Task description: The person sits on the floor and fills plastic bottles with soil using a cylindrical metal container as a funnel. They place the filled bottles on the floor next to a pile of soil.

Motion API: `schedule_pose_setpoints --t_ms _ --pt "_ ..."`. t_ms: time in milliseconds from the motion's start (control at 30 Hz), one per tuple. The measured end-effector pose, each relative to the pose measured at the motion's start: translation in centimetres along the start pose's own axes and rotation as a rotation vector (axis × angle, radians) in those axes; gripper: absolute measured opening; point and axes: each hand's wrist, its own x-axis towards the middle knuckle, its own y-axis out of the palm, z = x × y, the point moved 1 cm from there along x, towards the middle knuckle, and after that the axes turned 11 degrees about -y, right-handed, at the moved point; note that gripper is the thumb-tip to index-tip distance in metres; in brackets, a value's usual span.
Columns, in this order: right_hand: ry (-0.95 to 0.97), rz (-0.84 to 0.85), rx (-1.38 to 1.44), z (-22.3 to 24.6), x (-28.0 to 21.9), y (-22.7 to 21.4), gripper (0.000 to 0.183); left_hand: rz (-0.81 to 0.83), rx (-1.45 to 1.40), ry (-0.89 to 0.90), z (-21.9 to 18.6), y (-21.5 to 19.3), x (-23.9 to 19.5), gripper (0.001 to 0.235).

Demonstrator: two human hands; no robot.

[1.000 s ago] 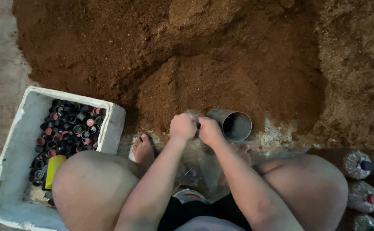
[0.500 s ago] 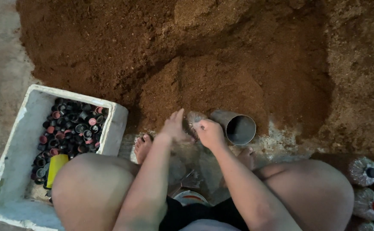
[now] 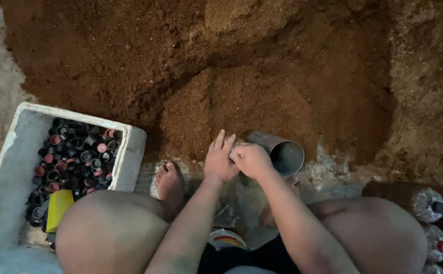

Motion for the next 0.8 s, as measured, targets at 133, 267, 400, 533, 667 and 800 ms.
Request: schedule_pose_setpoints --t_ms 133,267,400,533,667,800 --pt "-0.07 0.061 -0.044 1.2 -0.3 -1.8 0.029 -0.239 -0.038 0.223 3.3 3.9 1.6 0.07" --pt "0.148 0.239 -0.117 3.9 -0.2 -4.8 0.039 -0.399 -0.138 0.335 4.7 5.2 2.3 0.057" --pt "0.153 0.375 -0.22 5.9 -0.1 -5.7 0.054 -0.445 -0.002 0.428 3.6 3.4 1.9 0.05" --pt "0.049 0.224 -0.243 2.0 -0.3 -1.5 0.038 -0.441 -0.034 0.408 2.6 2.9 1.3 0.052" --pt "-0.12 0.021 -0.247 -0.5 0.0 -0.1 0.03 -0.138 0.156 0.089 0.9 2.1 2.4 0.061" --pt "-0.174 0.026 -0.227 -1.1 0.2 0.1 0.035 0.063 0.256 -0.101 -0.2 1.0 2.2 0.069"
